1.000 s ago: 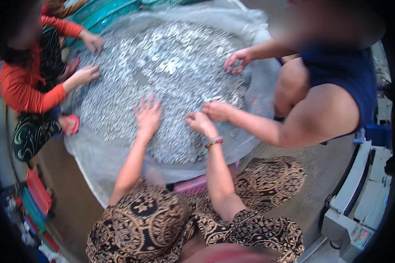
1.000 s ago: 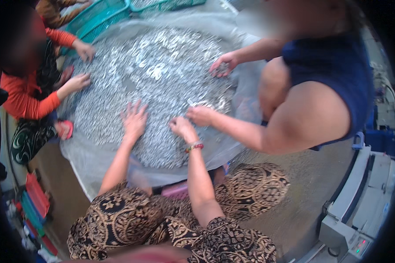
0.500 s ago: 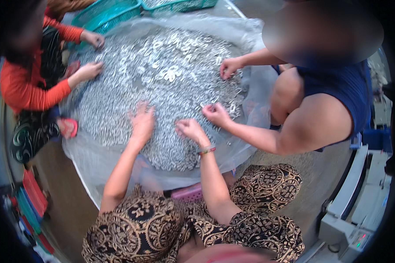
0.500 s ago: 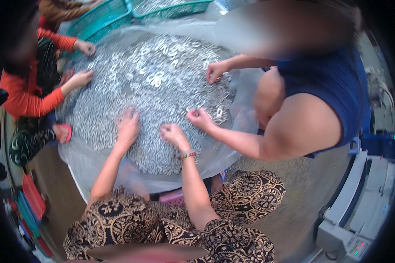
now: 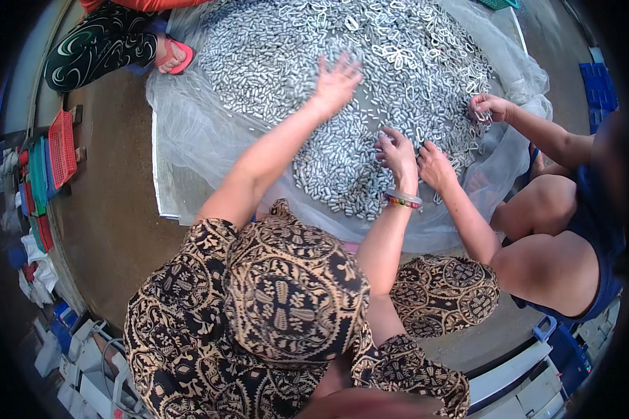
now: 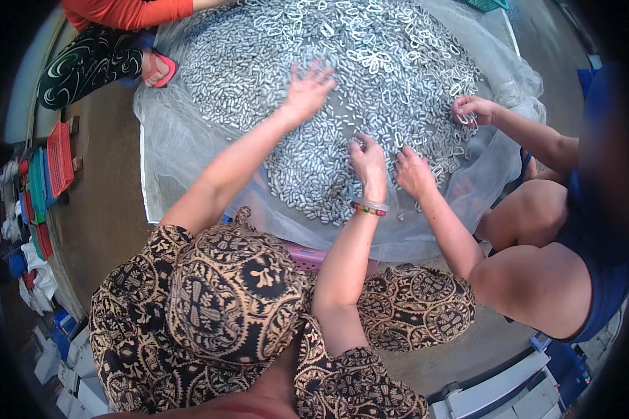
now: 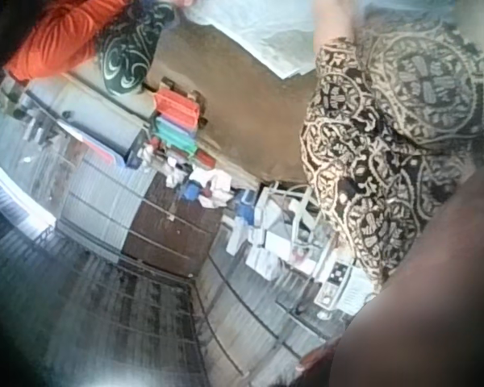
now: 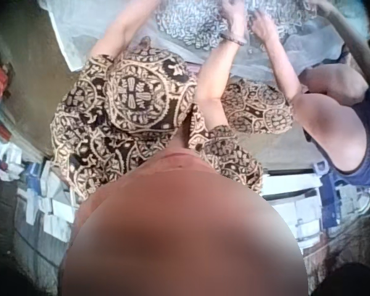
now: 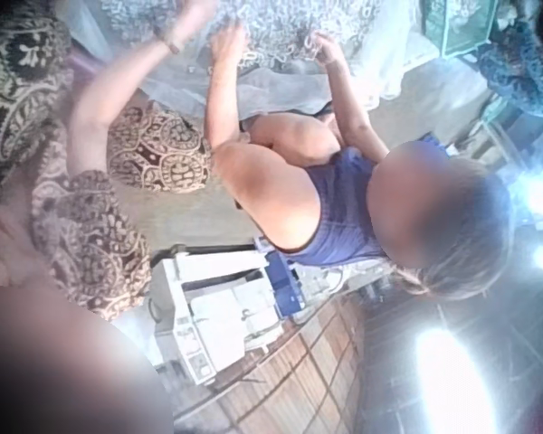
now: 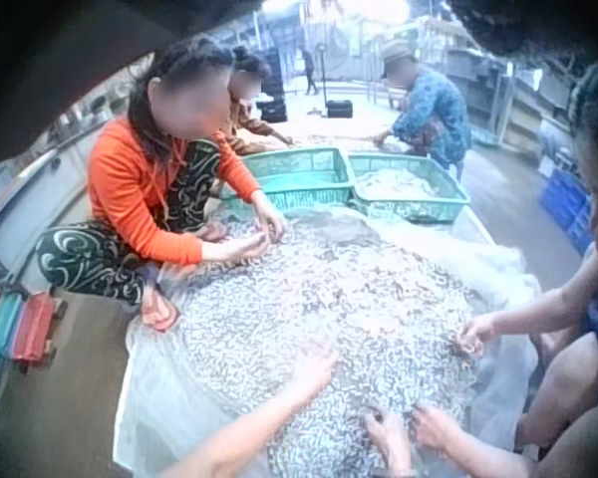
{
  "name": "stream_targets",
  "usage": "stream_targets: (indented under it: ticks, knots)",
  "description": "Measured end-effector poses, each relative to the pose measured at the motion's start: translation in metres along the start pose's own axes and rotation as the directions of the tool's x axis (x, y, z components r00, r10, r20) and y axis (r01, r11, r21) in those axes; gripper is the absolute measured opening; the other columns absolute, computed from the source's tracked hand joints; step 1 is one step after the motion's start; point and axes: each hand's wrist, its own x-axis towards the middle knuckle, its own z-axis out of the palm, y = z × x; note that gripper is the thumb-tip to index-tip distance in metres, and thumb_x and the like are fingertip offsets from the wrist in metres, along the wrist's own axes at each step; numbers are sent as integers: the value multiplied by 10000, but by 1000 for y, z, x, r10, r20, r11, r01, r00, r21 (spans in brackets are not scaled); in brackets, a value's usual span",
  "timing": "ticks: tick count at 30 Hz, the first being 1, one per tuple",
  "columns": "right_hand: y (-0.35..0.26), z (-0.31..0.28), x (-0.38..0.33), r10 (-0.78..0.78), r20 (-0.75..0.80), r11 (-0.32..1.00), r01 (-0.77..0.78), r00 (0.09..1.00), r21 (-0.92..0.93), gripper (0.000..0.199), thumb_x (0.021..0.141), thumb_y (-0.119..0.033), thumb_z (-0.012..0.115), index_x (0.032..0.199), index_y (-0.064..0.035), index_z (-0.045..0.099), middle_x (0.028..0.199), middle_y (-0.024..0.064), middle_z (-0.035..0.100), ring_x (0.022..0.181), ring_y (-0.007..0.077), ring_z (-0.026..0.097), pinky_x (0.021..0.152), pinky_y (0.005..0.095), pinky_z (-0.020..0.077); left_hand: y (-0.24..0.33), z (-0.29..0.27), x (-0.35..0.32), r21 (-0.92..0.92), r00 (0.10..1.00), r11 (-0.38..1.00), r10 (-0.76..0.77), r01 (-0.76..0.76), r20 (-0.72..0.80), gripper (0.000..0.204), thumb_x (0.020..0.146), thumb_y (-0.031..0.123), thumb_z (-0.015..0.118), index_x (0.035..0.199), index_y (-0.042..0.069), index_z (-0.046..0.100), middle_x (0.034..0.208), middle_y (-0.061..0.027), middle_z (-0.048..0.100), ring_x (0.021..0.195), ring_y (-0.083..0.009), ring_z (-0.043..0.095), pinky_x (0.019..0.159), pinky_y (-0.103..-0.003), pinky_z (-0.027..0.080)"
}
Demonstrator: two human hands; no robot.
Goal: The person sits at a low table and sorts small silver metal parts by hand, separating them into piles and occasionally placing them into green baskets. Other workers are also sorting nearby.
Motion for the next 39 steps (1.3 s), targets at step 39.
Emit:
stream_targets:
  ticks: [39]
  knots:
    - [-28, 53, -5, -164, -359, 960, 232, 919, 155, 252, 795, -12, 628, 1047, -8, 647, 662, -3, 590, 582, 48, 502, 541, 195, 417, -12, -1, 24, -167, 987, 974, -159, 155, -7, 214, 747, 116, 557, 895, -15, 639, 983, -169, 564, 980, -312, 553, 787, -398, 492]
